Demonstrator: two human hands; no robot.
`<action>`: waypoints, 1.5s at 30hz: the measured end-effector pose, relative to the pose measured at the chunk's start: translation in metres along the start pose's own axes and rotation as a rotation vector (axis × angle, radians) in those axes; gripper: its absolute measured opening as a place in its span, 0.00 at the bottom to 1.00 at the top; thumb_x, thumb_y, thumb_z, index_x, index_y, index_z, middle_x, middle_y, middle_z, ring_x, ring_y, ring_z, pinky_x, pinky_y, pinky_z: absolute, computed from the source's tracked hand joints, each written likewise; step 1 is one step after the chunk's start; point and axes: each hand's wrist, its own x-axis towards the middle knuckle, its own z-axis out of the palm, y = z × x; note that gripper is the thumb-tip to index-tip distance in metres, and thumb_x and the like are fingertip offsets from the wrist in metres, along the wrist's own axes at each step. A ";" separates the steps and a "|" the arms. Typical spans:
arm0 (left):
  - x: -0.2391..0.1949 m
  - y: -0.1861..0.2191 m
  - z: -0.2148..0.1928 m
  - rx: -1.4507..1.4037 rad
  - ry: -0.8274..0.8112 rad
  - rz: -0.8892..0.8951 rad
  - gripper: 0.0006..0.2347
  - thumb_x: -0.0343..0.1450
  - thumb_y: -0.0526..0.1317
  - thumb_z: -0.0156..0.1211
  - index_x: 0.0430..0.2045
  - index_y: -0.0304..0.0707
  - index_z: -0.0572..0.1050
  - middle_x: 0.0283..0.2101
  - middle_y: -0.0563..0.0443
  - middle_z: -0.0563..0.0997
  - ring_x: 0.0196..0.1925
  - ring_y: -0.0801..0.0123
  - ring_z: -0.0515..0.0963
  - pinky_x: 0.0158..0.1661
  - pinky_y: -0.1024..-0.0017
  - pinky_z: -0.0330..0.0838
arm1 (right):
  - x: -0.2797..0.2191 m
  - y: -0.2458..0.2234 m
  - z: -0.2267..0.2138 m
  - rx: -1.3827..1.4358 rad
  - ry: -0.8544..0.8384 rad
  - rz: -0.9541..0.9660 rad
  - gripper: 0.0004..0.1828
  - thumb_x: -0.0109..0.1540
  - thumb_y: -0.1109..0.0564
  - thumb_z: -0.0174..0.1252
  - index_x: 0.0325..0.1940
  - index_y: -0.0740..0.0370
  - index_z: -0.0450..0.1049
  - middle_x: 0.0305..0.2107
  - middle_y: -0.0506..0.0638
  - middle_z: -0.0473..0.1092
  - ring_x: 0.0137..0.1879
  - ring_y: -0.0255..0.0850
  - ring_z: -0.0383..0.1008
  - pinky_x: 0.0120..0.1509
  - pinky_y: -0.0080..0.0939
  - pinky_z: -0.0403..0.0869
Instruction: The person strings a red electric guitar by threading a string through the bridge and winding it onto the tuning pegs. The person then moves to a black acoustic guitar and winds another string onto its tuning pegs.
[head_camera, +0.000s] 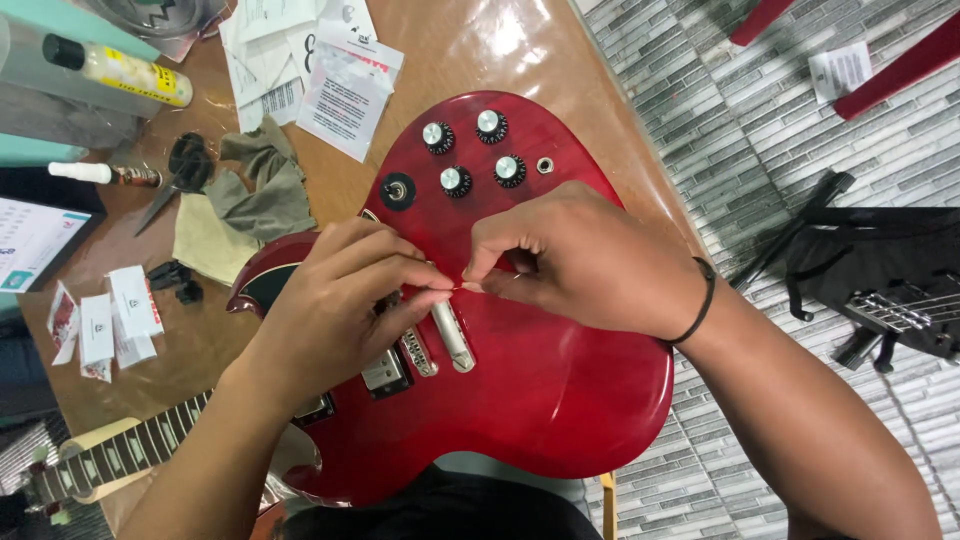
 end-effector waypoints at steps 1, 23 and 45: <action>0.001 0.003 -0.003 0.004 -0.002 -0.002 0.04 0.74 0.39 0.64 0.38 0.42 0.80 0.39 0.50 0.79 0.45 0.59 0.75 0.48 0.62 0.69 | 0.000 0.000 -0.001 0.002 0.001 -0.004 0.05 0.62 0.60 0.66 0.34 0.50 0.79 0.20 0.38 0.73 0.23 0.32 0.69 0.31 0.33 0.67; 0.010 0.036 -0.007 -0.262 0.141 -0.305 0.04 0.68 0.34 0.69 0.31 0.33 0.82 0.33 0.48 0.86 0.34 0.68 0.85 0.38 0.74 0.79 | 0.028 -0.012 -0.020 -0.016 -0.258 0.010 0.17 0.59 0.56 0.69 0.38 0.49 0.63 0.29 0.37 0.84 0.37 0.37 0.85 0.37 0.43 0.71; 0.001 0.054 -0.004 -0.885 0.169 -0.613 0.09 0.77 0.41 0.54 0.36 0.34 0.76 0.34 0.50 0.83 0.33 0.77 0.80 0.33 0.83 0.74 | -0.010 -0.026 -0.008 0.045 0.172 -0.240 0.06 0.59 0.59 0.70 0.40 0.53 0.83 0.32 0.40 0.82 0.34 0.28 0.79 0.47 0.36 0.63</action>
